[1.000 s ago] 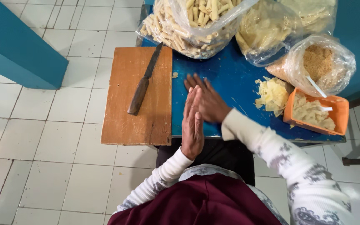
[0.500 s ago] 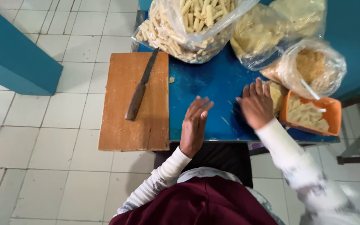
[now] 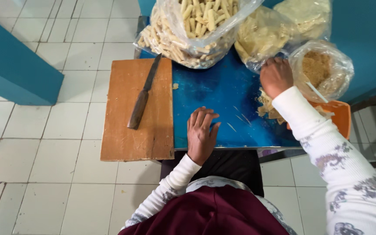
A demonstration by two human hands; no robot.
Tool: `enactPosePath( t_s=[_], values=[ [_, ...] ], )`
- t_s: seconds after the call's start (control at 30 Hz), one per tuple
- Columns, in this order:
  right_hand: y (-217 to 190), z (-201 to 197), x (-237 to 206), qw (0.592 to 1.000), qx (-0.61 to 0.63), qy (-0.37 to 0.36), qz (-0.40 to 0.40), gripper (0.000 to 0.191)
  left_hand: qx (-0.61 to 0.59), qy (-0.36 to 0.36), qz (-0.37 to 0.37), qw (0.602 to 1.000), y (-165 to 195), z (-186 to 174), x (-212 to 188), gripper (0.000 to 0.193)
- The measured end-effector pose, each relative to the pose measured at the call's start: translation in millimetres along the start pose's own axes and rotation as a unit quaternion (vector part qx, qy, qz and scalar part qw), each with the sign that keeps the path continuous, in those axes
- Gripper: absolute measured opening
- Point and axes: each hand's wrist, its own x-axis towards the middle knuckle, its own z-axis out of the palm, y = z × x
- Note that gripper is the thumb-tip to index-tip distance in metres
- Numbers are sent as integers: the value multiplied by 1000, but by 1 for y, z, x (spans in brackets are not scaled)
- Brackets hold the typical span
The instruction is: The person sits at a blue table and arranges thin square pastry sheets one at a time into an overlapping herringbone stack, occasionally spooning brown powder from a plastic bag onto the sheets and folding or repositioning pieces by hand. Finished stacks accumulate on the table beside a bag of rolled snacks.
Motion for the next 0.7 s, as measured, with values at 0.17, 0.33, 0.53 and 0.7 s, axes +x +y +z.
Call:
enactPosePath(
  t_s=[0.17,0.33,0.53,0.7],
  values=[
    [-24,-9,37,862,453,66,216,30,-43,0,11,999,-6,-2,0,24],
    [-30,-11,56,785,523,131,306,34,-35,-11,13,999,-8,0,0,23],
    [-37,0,69,910,281,175,249,31,-33,-13,16,999,-9,2,2,22],
    [-36,-9,64,912,277,206,222,34,-43,-11,13,999,-10,1,1,21]
  ],
)
